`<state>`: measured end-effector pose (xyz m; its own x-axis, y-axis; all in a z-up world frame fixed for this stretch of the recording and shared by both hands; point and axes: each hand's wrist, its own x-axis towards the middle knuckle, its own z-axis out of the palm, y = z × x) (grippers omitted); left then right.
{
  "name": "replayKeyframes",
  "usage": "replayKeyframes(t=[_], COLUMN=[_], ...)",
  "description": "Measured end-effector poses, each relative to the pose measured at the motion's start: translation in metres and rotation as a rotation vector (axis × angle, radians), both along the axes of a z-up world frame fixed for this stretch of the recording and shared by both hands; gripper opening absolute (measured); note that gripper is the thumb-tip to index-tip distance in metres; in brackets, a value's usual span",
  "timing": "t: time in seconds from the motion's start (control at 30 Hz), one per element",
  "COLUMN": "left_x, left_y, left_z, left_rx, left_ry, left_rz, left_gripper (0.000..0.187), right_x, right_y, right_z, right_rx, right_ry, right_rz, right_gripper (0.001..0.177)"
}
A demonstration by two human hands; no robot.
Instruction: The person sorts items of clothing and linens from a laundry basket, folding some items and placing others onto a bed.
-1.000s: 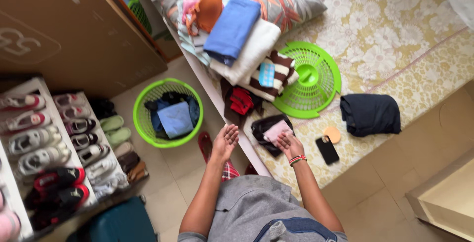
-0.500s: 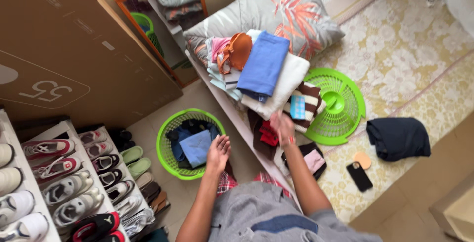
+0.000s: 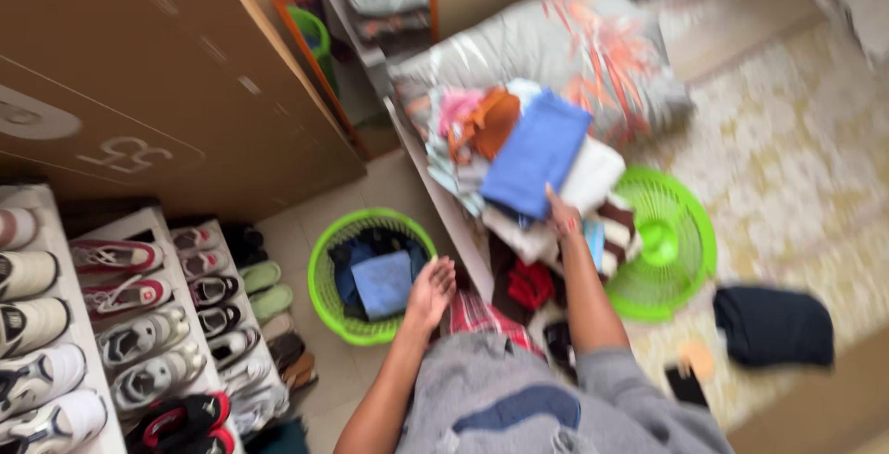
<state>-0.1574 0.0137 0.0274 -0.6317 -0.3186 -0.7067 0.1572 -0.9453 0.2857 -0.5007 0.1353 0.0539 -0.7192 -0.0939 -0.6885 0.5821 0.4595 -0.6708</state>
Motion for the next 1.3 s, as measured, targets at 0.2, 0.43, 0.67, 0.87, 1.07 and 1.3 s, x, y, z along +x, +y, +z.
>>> replayKeyframes(t=[0.2,0.43,0.67,0.87,1.07,1.3], left_x=[-0.007,-0.015,0.007,0.02,0.04,0.084], left_y=[-0.03,-0.028,-0.01,-0.016,-0.031,-0.059], left_z=[-0.002,0.007,-0.011,0.016,0.045,0.022], left_rx=[-0.058,-0.032,0.001,-0.066,-0.147,-0.175], left_ry=[-0.081,-0.072,-0.062,-0.114,-0.149,-0.171], left_rz=[0.075,0.198,0.236,0.242,0.096,-0.227], left_gripper=[0.029,0.029,0.031,0.036,0.041,0.055], right_x=[-0.023,-0.021,-0.016,-0.01,0.061,0.137], right_y=[-0.016,-0.031,-0.03,0.01,0.081,0.041], right_z=[0.002,-0.009,-0.009,0.044,0.155,0.183], right_rx=[-0.115,-0.074,-0.386,-0.519,-0.246,-0.041], right_ry=[-0.22,-0.185,0.146,0.237,0.314,-0.007], right_rz=[0.065,0.1,-0.108,-0.052,0.298,0.71], right_gripper=[0.079,0.097,0.073,0.063,0.05,0.054])
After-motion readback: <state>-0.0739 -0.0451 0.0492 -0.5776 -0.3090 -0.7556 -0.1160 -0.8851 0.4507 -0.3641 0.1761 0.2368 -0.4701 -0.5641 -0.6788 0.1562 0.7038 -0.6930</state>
